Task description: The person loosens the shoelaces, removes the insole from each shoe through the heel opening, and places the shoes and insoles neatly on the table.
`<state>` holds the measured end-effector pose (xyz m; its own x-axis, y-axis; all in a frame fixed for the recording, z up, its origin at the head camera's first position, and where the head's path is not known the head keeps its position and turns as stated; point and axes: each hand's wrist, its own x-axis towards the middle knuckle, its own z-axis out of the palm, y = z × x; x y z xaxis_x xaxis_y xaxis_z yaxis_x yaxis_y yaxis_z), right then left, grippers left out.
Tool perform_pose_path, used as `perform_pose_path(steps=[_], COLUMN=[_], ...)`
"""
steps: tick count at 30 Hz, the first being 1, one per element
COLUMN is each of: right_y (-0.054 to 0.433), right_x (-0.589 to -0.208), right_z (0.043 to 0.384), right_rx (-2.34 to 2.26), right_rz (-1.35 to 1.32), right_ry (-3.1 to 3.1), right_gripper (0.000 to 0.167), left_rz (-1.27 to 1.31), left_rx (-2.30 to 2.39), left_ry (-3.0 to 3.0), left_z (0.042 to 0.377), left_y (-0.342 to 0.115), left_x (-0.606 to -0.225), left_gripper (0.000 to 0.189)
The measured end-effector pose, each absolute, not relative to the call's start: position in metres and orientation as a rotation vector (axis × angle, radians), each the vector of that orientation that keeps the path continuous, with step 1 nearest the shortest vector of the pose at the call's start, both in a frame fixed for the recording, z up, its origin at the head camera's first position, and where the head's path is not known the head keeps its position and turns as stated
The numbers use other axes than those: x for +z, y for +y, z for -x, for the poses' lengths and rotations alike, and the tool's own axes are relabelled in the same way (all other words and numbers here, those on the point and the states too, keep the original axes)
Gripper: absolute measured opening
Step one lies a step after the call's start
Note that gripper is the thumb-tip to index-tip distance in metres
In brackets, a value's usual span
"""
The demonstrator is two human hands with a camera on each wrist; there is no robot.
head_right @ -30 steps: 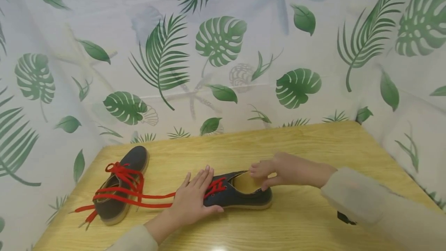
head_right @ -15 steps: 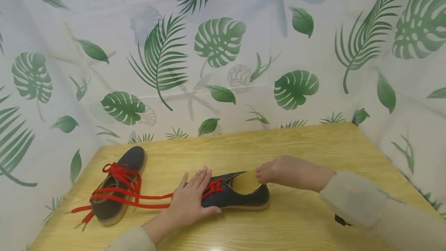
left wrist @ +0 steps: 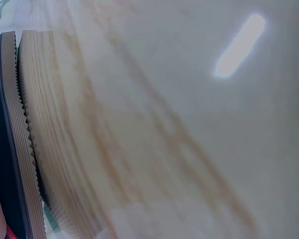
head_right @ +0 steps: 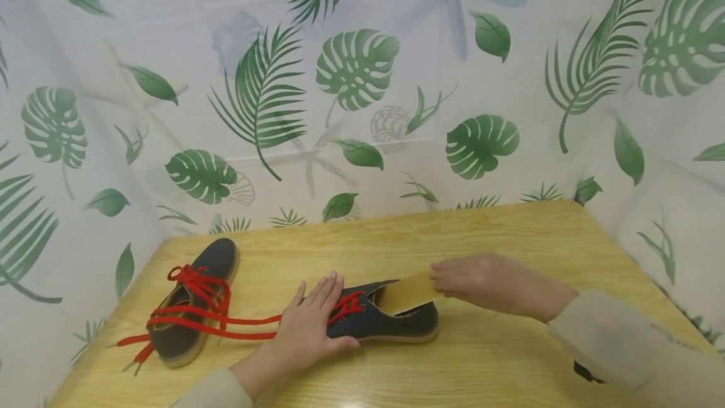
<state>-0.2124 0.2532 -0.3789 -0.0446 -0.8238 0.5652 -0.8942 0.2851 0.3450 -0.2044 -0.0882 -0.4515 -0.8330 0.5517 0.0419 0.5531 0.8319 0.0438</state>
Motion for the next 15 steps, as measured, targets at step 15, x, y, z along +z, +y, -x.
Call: perform_pose_path(steps=[15], right_y=[0.24], right_x=[-0.385], right_z=[0.219], right_rx=[0.088], right_rz=[-1.615], right_ry=[-1.819], right_gripper=[0.051], left_rz=[0.915], left_rx=[-0.082], left_ry=[-2.933], left_z=[0.206], left_y=[-0.092], left_x=[-0.452], left_gripper=[0.114])
